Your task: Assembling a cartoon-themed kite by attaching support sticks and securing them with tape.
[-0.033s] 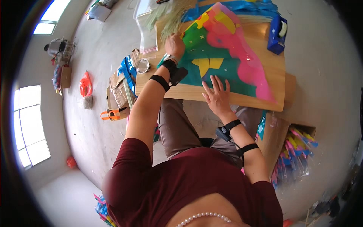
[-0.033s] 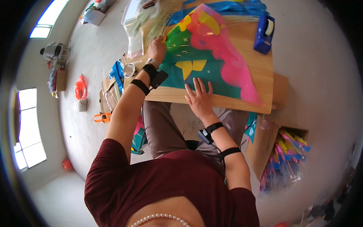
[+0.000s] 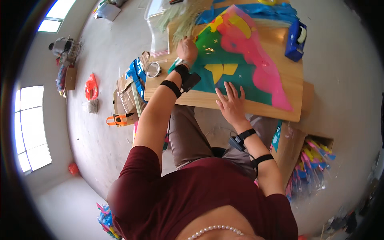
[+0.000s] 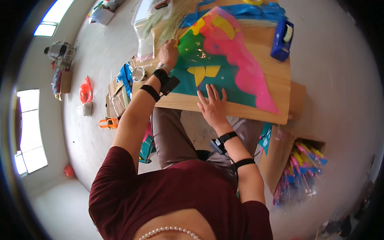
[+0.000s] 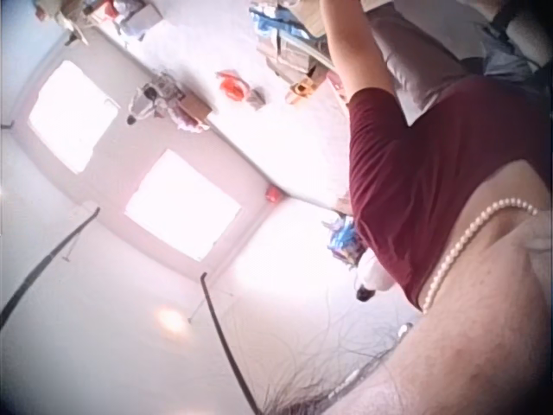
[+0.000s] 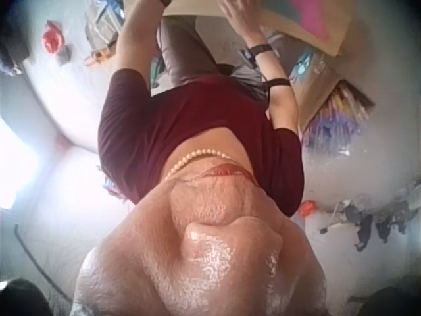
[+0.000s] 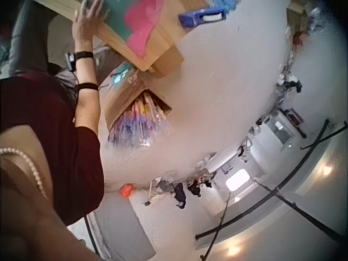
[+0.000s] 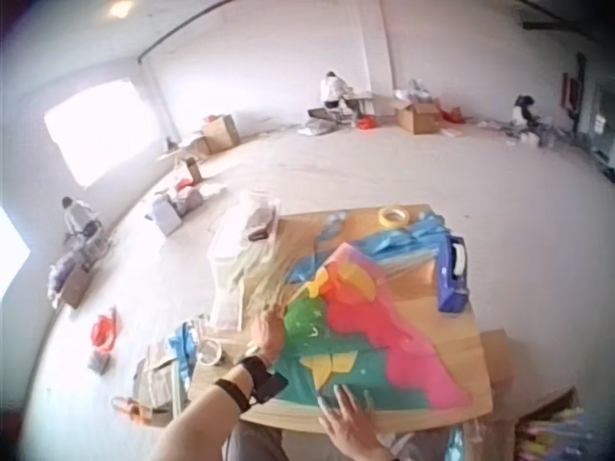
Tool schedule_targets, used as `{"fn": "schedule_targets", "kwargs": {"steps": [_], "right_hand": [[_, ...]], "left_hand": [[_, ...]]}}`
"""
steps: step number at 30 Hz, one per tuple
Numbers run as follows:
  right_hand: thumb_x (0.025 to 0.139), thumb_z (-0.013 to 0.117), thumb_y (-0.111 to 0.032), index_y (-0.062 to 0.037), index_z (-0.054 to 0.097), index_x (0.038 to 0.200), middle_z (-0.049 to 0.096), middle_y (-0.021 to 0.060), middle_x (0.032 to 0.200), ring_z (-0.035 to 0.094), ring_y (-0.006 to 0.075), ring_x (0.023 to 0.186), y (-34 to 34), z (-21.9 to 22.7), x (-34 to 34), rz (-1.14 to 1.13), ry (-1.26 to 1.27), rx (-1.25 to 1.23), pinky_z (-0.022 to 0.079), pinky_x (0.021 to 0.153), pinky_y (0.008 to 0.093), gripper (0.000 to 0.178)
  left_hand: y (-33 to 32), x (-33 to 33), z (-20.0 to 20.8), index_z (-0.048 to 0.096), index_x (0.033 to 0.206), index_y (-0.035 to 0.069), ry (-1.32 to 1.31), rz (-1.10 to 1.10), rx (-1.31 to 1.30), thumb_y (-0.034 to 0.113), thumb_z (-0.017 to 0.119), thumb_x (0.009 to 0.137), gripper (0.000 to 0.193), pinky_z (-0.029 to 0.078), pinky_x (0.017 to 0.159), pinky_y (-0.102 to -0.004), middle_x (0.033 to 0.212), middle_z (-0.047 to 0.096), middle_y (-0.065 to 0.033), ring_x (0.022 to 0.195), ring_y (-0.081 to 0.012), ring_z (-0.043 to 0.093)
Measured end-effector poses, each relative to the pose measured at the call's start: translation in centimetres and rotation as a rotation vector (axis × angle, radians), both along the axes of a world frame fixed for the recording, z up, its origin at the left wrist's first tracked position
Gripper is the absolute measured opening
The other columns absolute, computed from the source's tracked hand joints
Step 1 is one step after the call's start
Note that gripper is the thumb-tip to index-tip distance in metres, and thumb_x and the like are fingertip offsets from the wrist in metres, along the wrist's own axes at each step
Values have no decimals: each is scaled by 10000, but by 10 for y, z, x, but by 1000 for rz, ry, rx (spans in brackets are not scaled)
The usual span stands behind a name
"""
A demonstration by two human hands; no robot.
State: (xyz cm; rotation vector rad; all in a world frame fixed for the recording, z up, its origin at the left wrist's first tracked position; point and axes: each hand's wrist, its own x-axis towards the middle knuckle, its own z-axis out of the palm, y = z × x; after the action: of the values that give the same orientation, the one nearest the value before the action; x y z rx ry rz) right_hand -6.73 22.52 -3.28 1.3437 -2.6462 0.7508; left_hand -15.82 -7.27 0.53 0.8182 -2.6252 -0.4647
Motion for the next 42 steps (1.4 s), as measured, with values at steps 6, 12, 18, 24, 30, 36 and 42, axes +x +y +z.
{"fn": "schedule_targets", "kwargs": {"steps": [6,12,18,24,30,36,42], "right_hand": [[961,619,-300,-217,549,1424,442,123,1533,389,282,1427,10,2,-8,66,23,49,217,1164,611,476],[972,607,-294,-199,529,1440,463,93,1521,430,280,1386,21,2,-26,59,40,85,245,1160,582,484],[977,595,-285,-202,537,1423,487,90,1497,446,280,1369,19,5,-29,77,75,75,271,1162,553,457],[986,566,-279,-205,559,1404,503,88,1478,458,288,1354,20,6,-28,69,51,66,286,1163,548,424],[982,570,-270,-201,561,1402,506,90,1473,454,290,1359,20,7,-29,59,37,70,287,1169,544,426],[972,578,-247,-193,565,1392,507,92,1473,456,293,1362,16,5,-28,69,30,45,284,1169,544,423],[959,580,-229,-184,561,1391,507,101,1470,462,298,1358,18,3,-31,61,28,30,284,1165,545,435]], "left_hand": [[28,26,-19,675,1239,127,112,-118,-117,172,699,836,407,382,1074,-509,1374,558,-138,1325,-357,459],[69,48,-38,638,1327,151,82,-491,-126,259,707,888,457,353,1105,-506,1465,512,-142,1373,-341,438],[-1,-24,-38,701,1048,73,193,-136,-98,132,612,900,182,458,979,-457,1141,633,-142,1120,-334,574],[-58,-70,-5,684,1031,52,-90,55,-82,121,587,879,193,545,881,-486,1137,662,-180,1089,-393,634],[-58,-80,5,691,1017,45,-121,54,-52,172,594,911,192,571,825,-475,1145,665,-173,1040,-371,682],[-91,-86,-27,672,1031,62,-54,123,-113,148,544,923,189,556,821,-506,1176,636,-196,1034,-412,672],[-90,-92,-28,681,1012,65,-88,70,-146,132,538,921,183,554,829,-497,1171,657,-197,1024,-402,678]]}}
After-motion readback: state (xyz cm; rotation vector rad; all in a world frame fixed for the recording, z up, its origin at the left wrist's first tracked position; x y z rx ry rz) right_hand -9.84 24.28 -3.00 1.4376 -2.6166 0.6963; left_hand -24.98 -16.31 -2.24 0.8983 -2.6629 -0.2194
